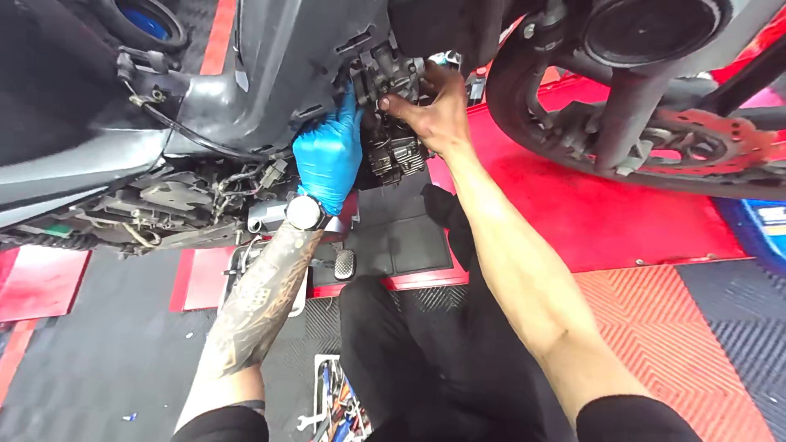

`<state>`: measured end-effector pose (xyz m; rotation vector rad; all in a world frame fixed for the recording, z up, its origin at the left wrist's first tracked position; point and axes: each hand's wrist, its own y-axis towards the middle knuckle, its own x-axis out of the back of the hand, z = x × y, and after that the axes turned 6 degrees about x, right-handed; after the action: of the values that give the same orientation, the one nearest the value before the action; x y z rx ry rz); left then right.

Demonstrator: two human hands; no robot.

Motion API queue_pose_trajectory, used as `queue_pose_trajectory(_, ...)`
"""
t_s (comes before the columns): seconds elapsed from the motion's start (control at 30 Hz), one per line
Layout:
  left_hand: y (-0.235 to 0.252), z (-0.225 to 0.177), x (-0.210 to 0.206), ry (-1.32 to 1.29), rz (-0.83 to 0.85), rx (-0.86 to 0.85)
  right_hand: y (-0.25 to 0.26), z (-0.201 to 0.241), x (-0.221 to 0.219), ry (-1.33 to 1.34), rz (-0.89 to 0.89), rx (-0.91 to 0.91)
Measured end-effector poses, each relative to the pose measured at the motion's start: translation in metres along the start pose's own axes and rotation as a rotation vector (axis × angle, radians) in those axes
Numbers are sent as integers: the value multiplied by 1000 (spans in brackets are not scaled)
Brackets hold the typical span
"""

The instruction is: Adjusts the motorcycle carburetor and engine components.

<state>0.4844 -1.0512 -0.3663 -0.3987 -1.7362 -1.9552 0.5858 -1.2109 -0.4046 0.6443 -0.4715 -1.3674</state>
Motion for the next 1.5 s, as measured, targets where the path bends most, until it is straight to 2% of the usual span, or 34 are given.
queue_pose_trajectory(0.2, -5, 11, 4, -127, 52, -37, 1, -3, -1, 39, 12, -3)
queue_pose_trajectory(0.27, -1, 12, -7, -177, -84, -40, 1, -3, -1, 35, 5, -6)
queue_pose_trajectory(0.33, 0, 10, -12, -200, -152, -38, 0, -4, -2, 39, -6, 2)
queue_pose_trajectory(0.5, 0, 11, -17, -241, -212, -16, 2, -5, -2, 57, 2, 6)
queue_pose_trajectory(0.63, -1, 11, -16, -233, -173, 9, 1, -4, -2, 49, 0, 21)
queue_pose_trajectory(0.83, -2, 6, 0, -27, 23, -13, 1, -4, 0, -2, 2, -10)
queue_pose_trajectory(1.03, 1, 8, -11, -97, -134, -54, 3, -6, 0, 18, 12, 12)
queue_pose_trajectory(1.33, 1, 9, -14, -128, -205, -45, 1, -3, -2, 61, 17, -5)
queue_pose_trajectory(1.5, 0, 11, -13, -181, -163, -23, 0, -2, -2, 10, 5, -9)
